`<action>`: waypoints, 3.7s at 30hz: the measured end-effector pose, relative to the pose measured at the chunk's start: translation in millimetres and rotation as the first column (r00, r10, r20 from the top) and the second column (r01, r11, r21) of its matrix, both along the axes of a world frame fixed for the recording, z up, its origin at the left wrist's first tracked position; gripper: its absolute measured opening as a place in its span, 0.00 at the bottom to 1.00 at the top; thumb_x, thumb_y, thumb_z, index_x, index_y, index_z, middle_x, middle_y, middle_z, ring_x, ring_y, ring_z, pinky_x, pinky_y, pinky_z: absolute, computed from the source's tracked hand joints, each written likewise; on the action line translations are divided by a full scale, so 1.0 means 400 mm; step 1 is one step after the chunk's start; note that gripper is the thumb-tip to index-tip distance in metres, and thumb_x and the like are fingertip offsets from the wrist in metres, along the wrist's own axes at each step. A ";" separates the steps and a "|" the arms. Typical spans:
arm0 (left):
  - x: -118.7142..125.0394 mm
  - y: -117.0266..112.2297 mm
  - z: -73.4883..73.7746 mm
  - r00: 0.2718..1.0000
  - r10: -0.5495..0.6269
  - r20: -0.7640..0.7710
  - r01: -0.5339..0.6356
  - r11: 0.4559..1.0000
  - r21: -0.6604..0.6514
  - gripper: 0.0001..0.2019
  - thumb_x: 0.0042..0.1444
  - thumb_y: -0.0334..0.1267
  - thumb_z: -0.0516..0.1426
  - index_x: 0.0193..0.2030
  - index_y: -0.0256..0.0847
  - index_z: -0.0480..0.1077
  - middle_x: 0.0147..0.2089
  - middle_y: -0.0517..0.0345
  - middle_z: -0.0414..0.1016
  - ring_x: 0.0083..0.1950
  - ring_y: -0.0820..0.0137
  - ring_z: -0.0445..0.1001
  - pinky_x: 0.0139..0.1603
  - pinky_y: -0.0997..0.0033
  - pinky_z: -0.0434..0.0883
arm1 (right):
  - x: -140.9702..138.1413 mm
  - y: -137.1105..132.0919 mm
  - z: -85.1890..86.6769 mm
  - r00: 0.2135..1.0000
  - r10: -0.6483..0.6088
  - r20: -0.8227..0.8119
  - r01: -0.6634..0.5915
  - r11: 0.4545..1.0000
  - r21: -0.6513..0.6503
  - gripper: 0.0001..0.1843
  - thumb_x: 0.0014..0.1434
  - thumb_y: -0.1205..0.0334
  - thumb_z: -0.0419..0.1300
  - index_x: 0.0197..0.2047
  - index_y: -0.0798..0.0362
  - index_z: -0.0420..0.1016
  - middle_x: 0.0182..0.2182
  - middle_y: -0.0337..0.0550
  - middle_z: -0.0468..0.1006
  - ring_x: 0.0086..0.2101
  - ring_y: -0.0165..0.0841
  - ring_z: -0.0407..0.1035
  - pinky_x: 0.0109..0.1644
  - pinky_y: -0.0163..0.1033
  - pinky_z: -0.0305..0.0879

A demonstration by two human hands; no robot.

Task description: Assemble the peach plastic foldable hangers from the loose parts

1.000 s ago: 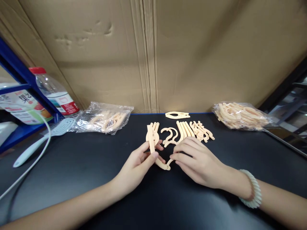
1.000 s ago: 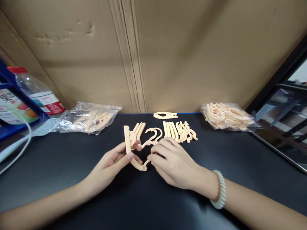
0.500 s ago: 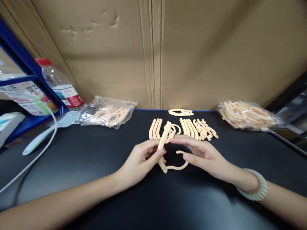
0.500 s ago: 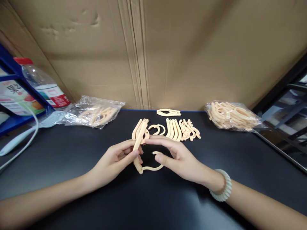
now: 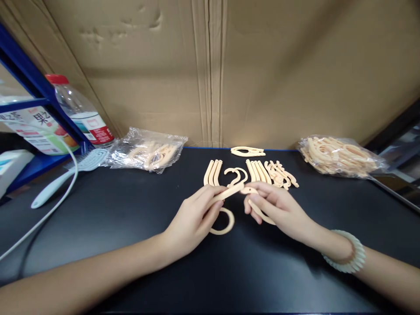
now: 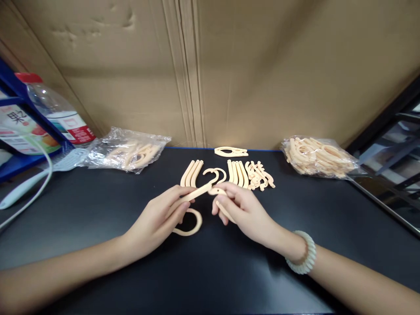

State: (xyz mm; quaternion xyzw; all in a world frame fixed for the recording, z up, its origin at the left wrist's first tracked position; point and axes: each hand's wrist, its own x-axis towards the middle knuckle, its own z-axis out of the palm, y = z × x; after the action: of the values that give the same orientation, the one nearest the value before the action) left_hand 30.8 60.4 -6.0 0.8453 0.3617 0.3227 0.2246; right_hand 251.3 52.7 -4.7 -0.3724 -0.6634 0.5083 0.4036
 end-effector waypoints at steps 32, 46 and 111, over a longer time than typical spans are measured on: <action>0.005 -0.036 0.027 0.938 -0.028 -0.344 0.055 0.996 0.068 0.16 0.68 0.34 0.41 0.32 0.37 0.64 0.22 0.64 0.65 0.19 0.75 0.62 0.21 0.75 0.57 | -0.023 -0.096 0.015 0.854 -0.201 0.479 -0.135 0.805 0.577 0.13 0.67 0.65 0.50 0.29 0.53 0.66 0.18 0.33 0.65 0.17 0.23 0.57 0.22 0.32 0.52; 0.006 0.022 0.043 0.860 0.356 0.367 0.042 0.666 -0.745 0.16 0.59 0.52 0.55 0.34 0.39 0.64 0.20 0.66 0.67 0.21 0.76 0.64 0.25 0.79 0.64 | 0.175 0.105 0.075 0.671 -0.691 0.270 0.156 0.487 0.859 0.14 0.62 0.69 0.53 0.39 0.48 0.80 0.36 0.45 0.75 0.36 0.35 0.70 0.39 0.42 0.69; 0.004 -0.032 0.024 0.876 -0.296 -0.382 0.440 0.815 0.377 0.11 0.67 0.31 0.47 0.34 0.38 0.66 0.29 0.60 0.70 0.28 0.72 0.64 0.35 0.69 0.62 | -0.005 -0.058 0.012 0.811 -0.138 0.569 -0.383 0.610 0.694 0.14 0.64 0.57 0.57 0.30 0.56 0.74 0.21 0.36 0.65 0.26 0.29 0.56 0.41 0.42 0.51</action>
State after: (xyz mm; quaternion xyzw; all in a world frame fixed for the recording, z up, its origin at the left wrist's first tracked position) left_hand 32.3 47.4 3.5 0.9676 0.1342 0.2128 0.0216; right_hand 249.2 29.4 0.0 -0.2432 -0.9303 0.0586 0.2684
